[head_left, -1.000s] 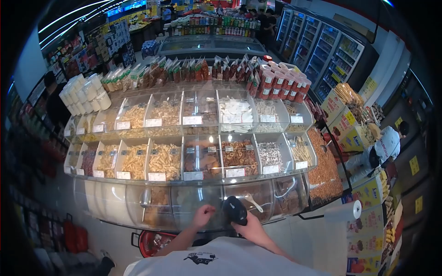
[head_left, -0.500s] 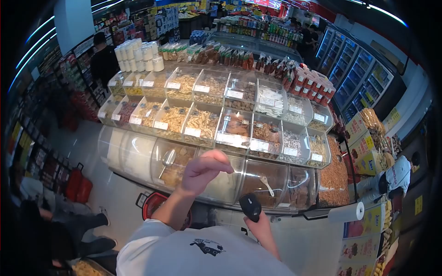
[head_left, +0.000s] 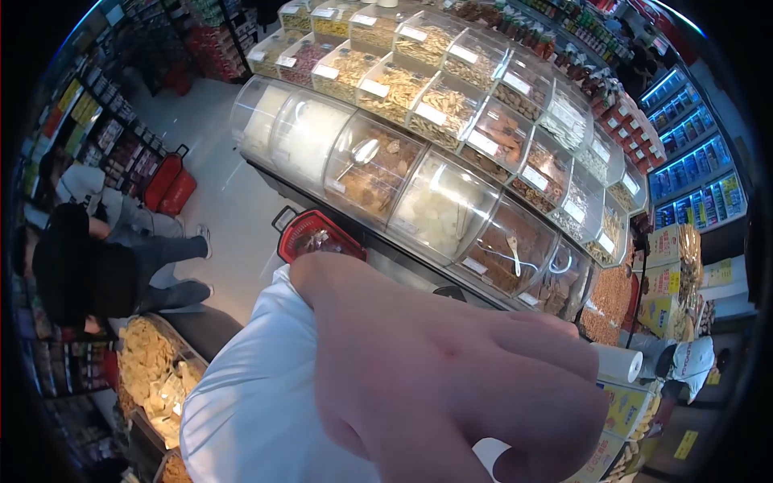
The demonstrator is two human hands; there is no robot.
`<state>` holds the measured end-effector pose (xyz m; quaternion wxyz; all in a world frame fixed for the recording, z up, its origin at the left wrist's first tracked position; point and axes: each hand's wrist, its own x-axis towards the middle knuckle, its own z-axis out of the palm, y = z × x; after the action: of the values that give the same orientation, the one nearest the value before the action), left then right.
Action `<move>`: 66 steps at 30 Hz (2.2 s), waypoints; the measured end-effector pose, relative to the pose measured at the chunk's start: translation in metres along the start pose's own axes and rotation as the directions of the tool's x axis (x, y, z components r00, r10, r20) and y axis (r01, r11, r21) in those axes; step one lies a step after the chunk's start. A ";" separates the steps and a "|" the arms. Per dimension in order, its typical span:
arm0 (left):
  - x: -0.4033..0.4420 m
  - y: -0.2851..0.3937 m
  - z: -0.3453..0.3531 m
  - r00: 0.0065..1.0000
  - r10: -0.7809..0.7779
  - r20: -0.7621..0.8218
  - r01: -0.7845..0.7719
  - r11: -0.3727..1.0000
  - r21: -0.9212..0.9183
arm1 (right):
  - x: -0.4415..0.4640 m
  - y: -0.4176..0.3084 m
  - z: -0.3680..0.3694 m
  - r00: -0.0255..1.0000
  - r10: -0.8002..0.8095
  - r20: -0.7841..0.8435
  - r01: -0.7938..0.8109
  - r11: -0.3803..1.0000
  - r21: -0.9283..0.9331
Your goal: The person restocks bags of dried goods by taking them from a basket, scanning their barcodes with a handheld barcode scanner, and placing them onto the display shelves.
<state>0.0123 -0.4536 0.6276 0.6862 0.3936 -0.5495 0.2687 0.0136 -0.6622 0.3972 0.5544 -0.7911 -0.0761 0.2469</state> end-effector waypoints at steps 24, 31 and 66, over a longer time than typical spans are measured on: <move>-0.643 0.099 -0.295 -0.244 -0.092 -0.965 0.966 0.066 -0.250 | 0.153 0.137 0.154 0.877 0.480 -0.010 -0.370 0.663 -0.651; -0.836 0.039 -0.224 -0.579 -0.327 -0.747 0.781 -0.487 -0.392 | 0.126 0.255 0.139 0.873 0.476 -0.105 -0.339 0.440 -0.831; -0.959 -0.043 -0.213 -0.308 -0.391 -0.867 0.586 -0.796 0.150 | 0.132 0.296 0.155 0.885 0.450 -0.122 -0.315 0.383 -0.868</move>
<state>-0.0795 -0.2380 -0.3269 0.2797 0.8802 0.3508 -0.1545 0.0089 -0.5909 0.0454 -0.0022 -0.9368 -0.0426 0.3472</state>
